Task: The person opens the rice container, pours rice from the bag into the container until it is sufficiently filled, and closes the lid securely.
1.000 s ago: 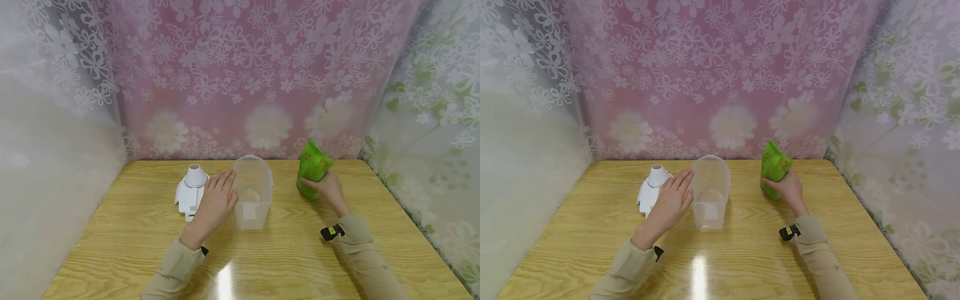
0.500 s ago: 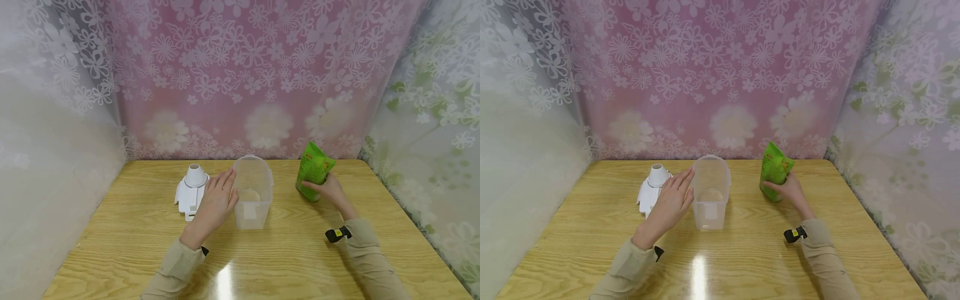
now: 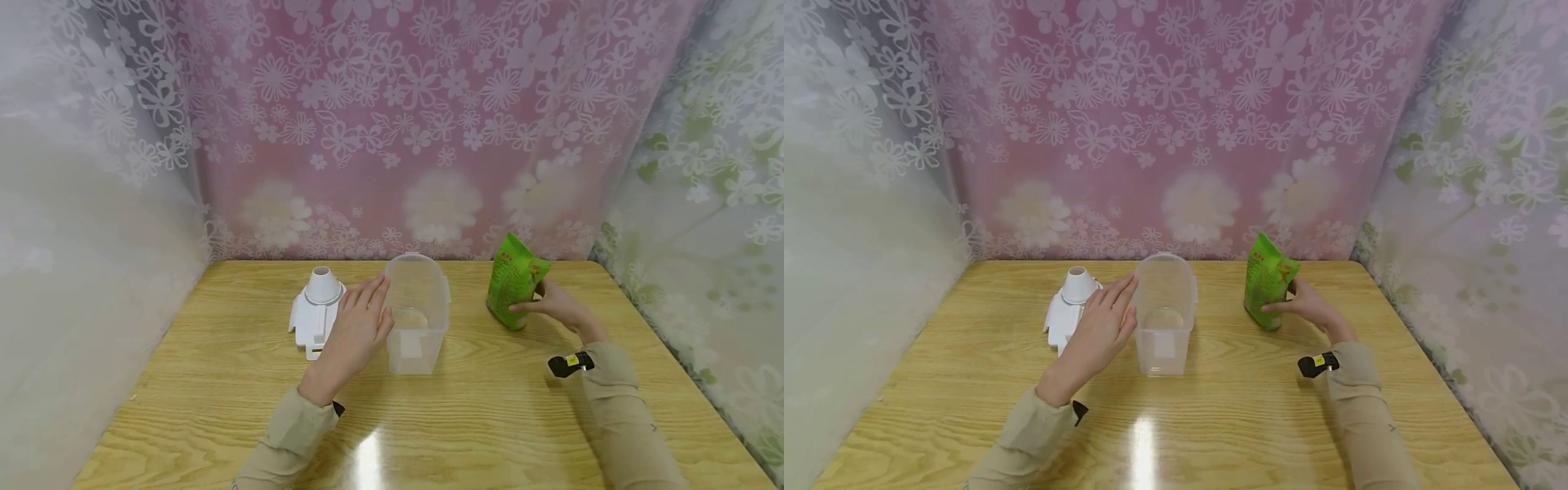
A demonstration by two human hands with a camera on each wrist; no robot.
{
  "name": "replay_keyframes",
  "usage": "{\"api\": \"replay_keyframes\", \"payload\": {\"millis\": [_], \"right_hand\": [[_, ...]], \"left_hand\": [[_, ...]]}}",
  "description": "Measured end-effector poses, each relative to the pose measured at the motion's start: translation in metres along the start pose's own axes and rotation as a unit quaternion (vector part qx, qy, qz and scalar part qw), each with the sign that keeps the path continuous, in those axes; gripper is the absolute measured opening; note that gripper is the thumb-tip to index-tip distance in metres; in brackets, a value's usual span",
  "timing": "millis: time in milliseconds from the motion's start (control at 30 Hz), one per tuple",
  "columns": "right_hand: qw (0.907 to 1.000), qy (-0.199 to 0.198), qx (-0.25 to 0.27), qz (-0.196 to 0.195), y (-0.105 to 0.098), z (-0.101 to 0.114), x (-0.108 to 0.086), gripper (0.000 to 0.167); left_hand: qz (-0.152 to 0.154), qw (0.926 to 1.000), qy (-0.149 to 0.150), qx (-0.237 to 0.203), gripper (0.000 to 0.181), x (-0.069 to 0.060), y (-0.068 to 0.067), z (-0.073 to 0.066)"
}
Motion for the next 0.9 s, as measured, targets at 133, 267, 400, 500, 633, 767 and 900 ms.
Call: {"api": "replay_keyframes", "payload": {"millis": [133, 267, 400, 500, 633, 767, 900], "right_hand": [[0.9999, 0.001, 0.011, -0.001, -0.002, -0.003, 0.001, 0.094], [0.9995, 0.013, 0.021, -0.020, 0.002, -0.005, 0.001, 0.092], [0.9981, 0.019, 0.034, -0.047, 0.009, -0.005, 0.001, 0.089], [0.9966, 0.026, 0.038, -0.068, 0.015, -0.003, 0.000, 0.092], [0.9925, 0.036, 0.044, -0.109, 0.025, 0.001, -0.004, 0.097], [0.9839, 0.046, 0.044, -0.167, 0.039, 0.007, -0.010, 0.098], [0.9757, 0.057, 0.045, -0.207, 0.050, 0.012, -0.014, 0.100]], "left_hand": [[0.000, 1.0000, 0.000, 0.001, 0.049, 0.000, 0.001, 0.000], [-0.004, 1.0000, 0.004, 0.005, 0.049, 0.000, 0.001, 0.000], [-0.010, 0.9999, 0.008, 0.005, 0.048, 0.000, 0.000, 0.000], [-0.009, 0.9999, 0.005, 0.005, 0.049, -0.001, 0.001, 0.000], [-0.005, 1.0000, 0.001, 0.004, 0.049, -0.001, 0.001, 0.001], [-0.005, 1.0000, 0.003, 0.004, 0.050, -0.001, 0.001, 0.001], [-0.005, 1.0000, 0.005, 0.005, 0.050, -0.001, 0.001, 0.001]]}}
Point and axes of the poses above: each hand's wrist, its own x-axis towards the middle knuckle, its own y-axis out of the palm, z = x × y, the point moved 2 cm from there along x, towards the middle knuckle, and after that the axes turned 6 degrees about -z, right-handed, at the moved point
